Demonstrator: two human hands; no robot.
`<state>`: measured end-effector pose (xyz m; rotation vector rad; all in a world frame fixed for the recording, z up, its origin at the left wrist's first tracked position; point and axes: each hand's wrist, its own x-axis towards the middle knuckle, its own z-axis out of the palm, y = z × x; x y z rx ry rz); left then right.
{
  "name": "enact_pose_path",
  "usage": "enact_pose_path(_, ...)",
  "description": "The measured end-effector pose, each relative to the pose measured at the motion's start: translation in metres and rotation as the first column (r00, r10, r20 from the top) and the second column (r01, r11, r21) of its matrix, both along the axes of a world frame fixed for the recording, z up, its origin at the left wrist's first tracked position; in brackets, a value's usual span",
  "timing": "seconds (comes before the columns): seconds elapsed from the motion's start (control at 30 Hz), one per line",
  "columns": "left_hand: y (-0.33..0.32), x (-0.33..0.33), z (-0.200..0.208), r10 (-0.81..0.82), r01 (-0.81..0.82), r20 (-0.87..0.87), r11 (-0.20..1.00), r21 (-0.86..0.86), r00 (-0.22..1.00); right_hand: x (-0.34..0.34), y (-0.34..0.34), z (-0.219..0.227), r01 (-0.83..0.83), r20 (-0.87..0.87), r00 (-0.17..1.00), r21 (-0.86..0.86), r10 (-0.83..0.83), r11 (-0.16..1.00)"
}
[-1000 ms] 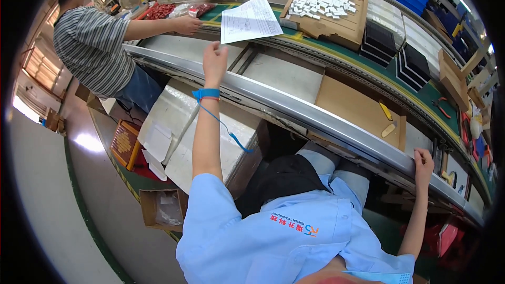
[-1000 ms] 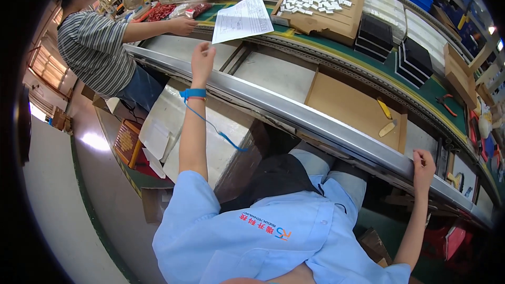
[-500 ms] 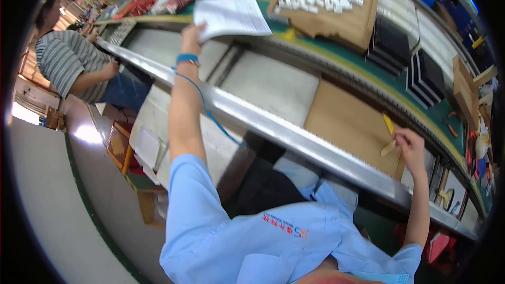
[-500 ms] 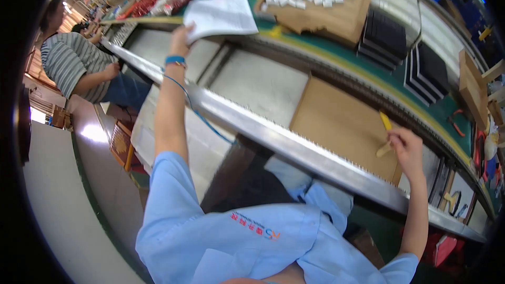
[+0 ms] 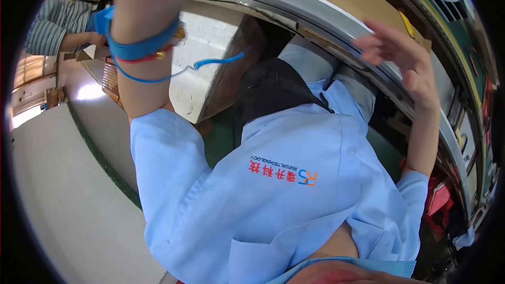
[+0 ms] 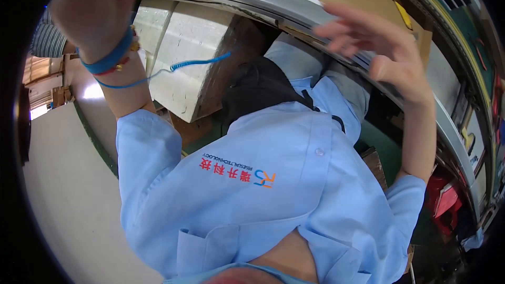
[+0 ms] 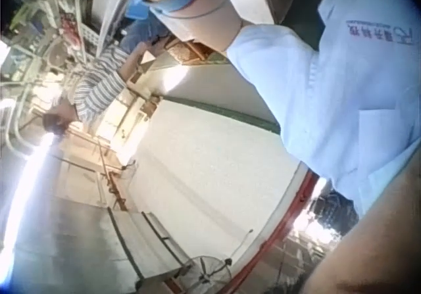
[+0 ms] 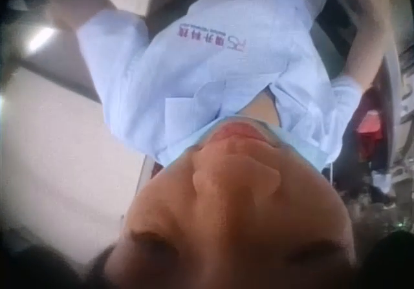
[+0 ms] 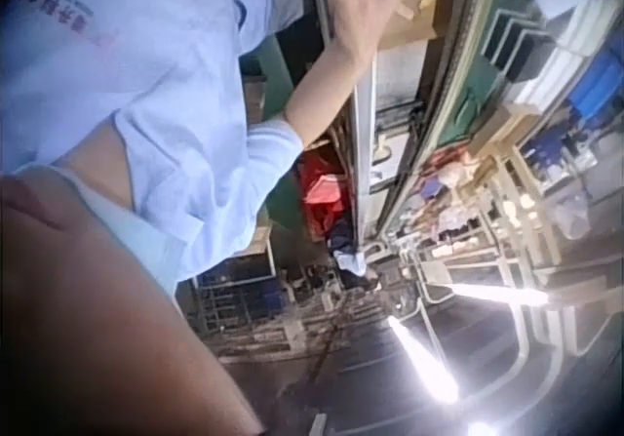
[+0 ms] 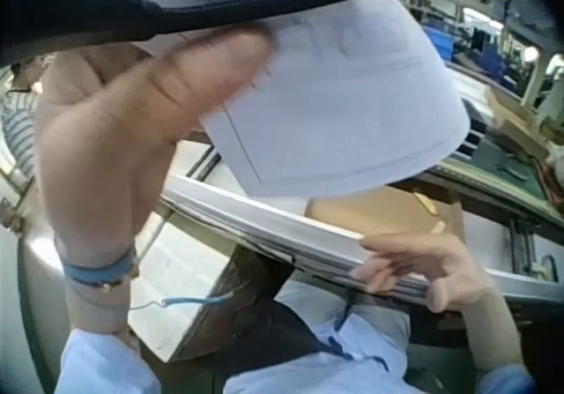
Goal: The person assembles small electronic components from a cardboard box on a conveyor belt, referring to an assembly diagram. The components are assembled by hand, using pliers and a brush.
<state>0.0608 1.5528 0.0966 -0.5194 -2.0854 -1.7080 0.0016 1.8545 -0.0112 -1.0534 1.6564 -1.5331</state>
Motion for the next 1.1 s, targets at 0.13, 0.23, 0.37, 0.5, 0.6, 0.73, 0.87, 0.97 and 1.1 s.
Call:
enact_pose_path(0.13,0.074,0.043,0.011,0.078,-0.090,-0.117,0.991,-0.096,0.990,0.011,-0.019,0.020,-0.093,0.106,0.985,-0.337,0.136,0.937)
enact_pose_path(0.23,0.062,0.036,-0.006,0.073,-0.104,-0.110,0.944,-0.313,0.991,0.012,-0.004,0.031,0.100,0.357,0.922,-0.601,0.154,0.793)
enact_pose_path(0.37,0.070,0.080,-0.014,-0.085,-0.353,-0.413,0.385,-0.853,0.907,0.014,0.000,0.052,0.366,0.327,0.922,-0.557,-0.208,0.746)
enact_pose_path(0.5,0.080,0.073,-0.022,-0.006,0.028,0.037,0.754,-0.656,0.999,0.023,0.019,0.059,0.549,0.296,0.834,-0.532,-0.466,0.644)
enact_pose_path(0.6,0.045,0.049,-0.055,-0.085,0.137,0.113,0.767,-0.627,0.990,0.011,0.059,0.067,0.456,0.192,0.887,-0.502,-0.419,0.735)
enact_pose_path(0.73,0.012,-0.013,-0.086,-0.016,0.027,0.071,0.987,-0.157,0.997,-0.019,0.098,0.066,0.520,0.057,0.840,-0.370,-0.540,0.770)
enact_pose_path(0.87,0.020,-0.063,-0.050,-0.619,0.390,0.259,0.711,0.585,0.741,-0.056,0.124,0.056,0.646,0.008,0.744,-0.262,-0.668,0.717)
enact_pose_path(0.97,0.039,-0.099,-0.057,-0.317,0.269,0.396,0.948,0.171,0.862,-0.087,0.124,0.048,0.689,0.010,0.709,-0.222,-0.705,0.690)
enact_pose_path(1.1,0.054,-0.153,-0.069,-0.138,0.148,0.427,0.989,0.008,0.894,-0.121,0.121,0.035,0.755,0.001,0.632,-0.225,-0.775,0.616)
